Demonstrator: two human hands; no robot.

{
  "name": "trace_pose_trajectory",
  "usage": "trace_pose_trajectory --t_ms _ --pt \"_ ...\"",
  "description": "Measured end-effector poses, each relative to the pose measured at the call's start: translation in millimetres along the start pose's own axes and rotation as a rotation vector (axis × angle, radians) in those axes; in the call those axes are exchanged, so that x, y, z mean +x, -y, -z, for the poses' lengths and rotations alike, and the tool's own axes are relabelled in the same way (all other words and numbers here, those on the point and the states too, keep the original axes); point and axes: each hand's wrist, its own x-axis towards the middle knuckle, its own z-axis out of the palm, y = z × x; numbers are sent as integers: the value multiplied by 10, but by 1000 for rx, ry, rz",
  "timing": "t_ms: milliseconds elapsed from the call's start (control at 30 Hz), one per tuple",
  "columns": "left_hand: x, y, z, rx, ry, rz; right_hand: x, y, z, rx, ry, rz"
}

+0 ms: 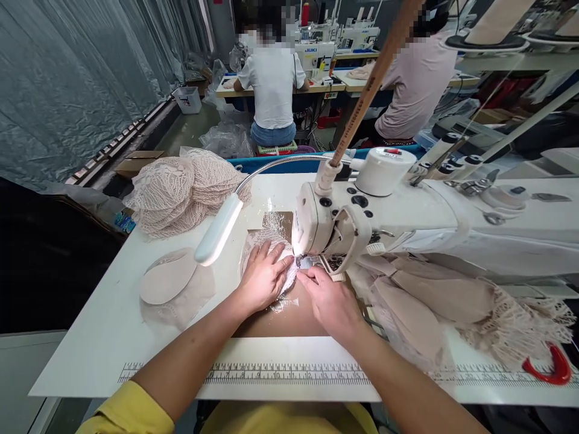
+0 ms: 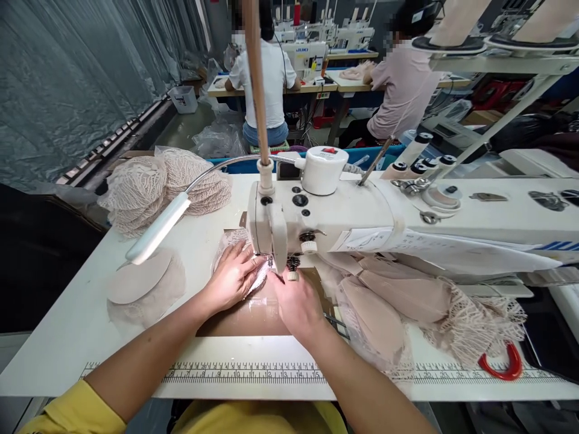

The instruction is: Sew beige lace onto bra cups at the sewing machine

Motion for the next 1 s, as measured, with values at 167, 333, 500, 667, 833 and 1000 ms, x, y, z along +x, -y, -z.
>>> trace_pose_trajectory --t_ms 167,333,500,667,833,1000 --pt "-81 38 112 -44 69 22 -33 -45 -32 115 -73 52" --pt "-381 13 358 -303 227 -255 -89 -80 -29 255 -129 157" --pt "-392 -28 436 -485 22 -136 -100 -80 -20 253 -71 288" --pt "-94 19 364 -479 243 185 -93 -92 -69 248 -111 301" --pt "21 54 376 -676 397 160 -90 -113 -84 267 -137 291" --pt "-27 174 402 -918 416 156 -89 -125 -50 266 -113 262"
